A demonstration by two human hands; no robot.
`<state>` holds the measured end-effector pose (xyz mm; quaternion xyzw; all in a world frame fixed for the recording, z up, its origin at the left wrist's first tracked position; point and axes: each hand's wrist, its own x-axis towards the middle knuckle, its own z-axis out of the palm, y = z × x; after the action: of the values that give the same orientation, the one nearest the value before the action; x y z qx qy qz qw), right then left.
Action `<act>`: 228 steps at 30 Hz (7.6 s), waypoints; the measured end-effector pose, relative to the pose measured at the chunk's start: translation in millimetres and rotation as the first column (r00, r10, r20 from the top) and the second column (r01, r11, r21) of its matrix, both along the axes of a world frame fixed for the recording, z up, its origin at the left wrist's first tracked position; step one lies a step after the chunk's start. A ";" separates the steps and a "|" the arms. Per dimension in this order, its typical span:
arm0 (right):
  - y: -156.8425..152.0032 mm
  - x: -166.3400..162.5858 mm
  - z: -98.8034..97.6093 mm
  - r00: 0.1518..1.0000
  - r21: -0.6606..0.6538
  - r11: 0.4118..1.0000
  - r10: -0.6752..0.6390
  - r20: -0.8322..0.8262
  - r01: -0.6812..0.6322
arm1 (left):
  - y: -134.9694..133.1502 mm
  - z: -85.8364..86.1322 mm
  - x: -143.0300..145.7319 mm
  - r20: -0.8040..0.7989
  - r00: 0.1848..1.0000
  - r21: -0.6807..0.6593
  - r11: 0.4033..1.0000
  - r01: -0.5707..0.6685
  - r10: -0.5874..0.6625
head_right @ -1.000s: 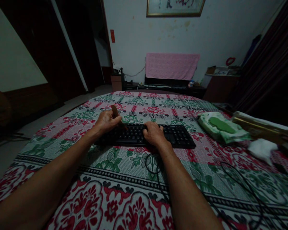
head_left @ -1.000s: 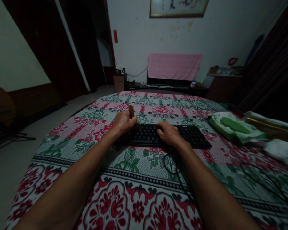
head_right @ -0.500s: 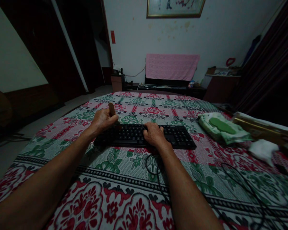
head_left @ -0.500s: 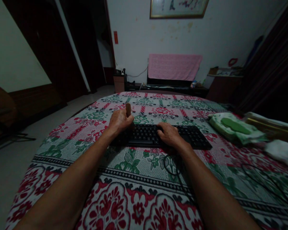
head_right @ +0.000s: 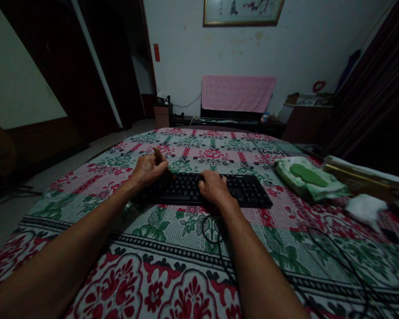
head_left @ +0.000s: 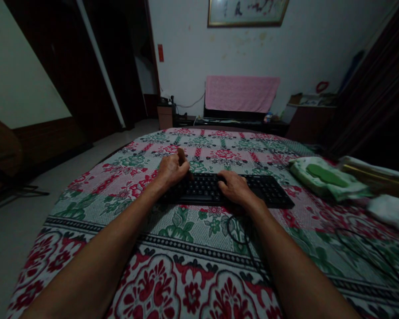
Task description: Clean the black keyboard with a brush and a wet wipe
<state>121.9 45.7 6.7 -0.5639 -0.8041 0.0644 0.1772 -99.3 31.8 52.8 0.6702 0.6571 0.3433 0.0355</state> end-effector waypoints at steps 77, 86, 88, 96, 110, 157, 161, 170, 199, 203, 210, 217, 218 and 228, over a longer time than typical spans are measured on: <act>0.2 -0.1 0.1 1.000 -0.010 1.000 -0.003 0.008 0.003 | 12.3 -11.6 -16.4 0.124 0.939 0.032 0.947 0.320 -0.322; 0.1 -1.0 1.4 1.000 -0.019 1.000 -0.005 0.015 0.005 | 14.3 -13.9 -16.1 0.174 0.927 0.054 0.944 0.327 -0.331; 0.0 -0.9 1.9 1.000 -0.022 1.000 -0.002 0.020 0.002 | 15.6 -17.2 -16.0 0.156 0.925 0.103 0.937 0.333 -0.346; 1.7 -0.2 -1.8 1.000 -0.003 1.000 0.004 0.011 -0.004 | 19.2 -20.1 -19.4 0.200 0.919 0.078 0.940 0.332 -0.341; 0.4 -0.1 0.7 1.000 -0.004 1.000 0.011 0.015 -0.011 | 15.8 -9.7 -25.3 0.072 0.983 0.066 0.985 0.162 -0.167; -1.4 -1.1 -4.6 1.000 0.036 0.999 0.009 -0.012 -0.009 | -0.6 -23.7 -48.2 0.249 0.953 -0.010 0.984 -0.178 0.175; 1.0 0.3 -9.2 1.000 0.055 0.998 0.010 -0.024 -0.009 | -7.8 -10.7 -64.6 0.135 0.924 0.004 0.933 -0.361 0.357; 2.0 0.6 -10.7 1.000 0.065 0.998 0.010 -0.023 -0.009 | -0.6 -13.5 -49.4 0.308 0.937 0.025 0.983 -0.183 0.167; 0.0 -1.5 -6.2 1.000 0.043 0.999 -0.008 -0.005 0.008 | -0.3 -13.0 -47.4 0.332 0.906 0.048 0.955 -0.293 0.261; 0.3 -0.6 -6.6 1.000 0.049 0.999 -0.001 -0.008 0.001 | 4.3 -21.1 -30.2 0.430 0.894 0.015 0.989 -0.148 0.127; 1.3 -0.1 -7.9 1.000 0.047 0.999 0.009 -0.012 -0.009 | 2.9 -19.5 -39.1 0.200 0.936 -0.034 0.957 -0.289 0.289; 5.1 0.2 -9.4 1.000 0.052 0.999 0.008 -0.010 -0.007 | 3.3 -18.8 -32.5 0.341 0.928 0.017 0.986 -0.165 0.149; 5.1 0.1 -9.3 1.000 0.054 0.999 0.010 -0.009 -0.010 | 4.0 -20.7 -30.5 0.351 0.929 0.009 0.991 -0.130 0.118; 4.6 -0.1 -8.3 1.000 0.047 0.999 0.004 -0.006 -0.004 | 10.8 -24.2 -57.9 0.263 0.911 0.013 0.943 -0.331 0.316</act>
<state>121.8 50.3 -1.5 -0.5579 -0.8059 0.0477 0.1926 -157.1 42.5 28.7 0.5024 0.7387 0.4472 0.0441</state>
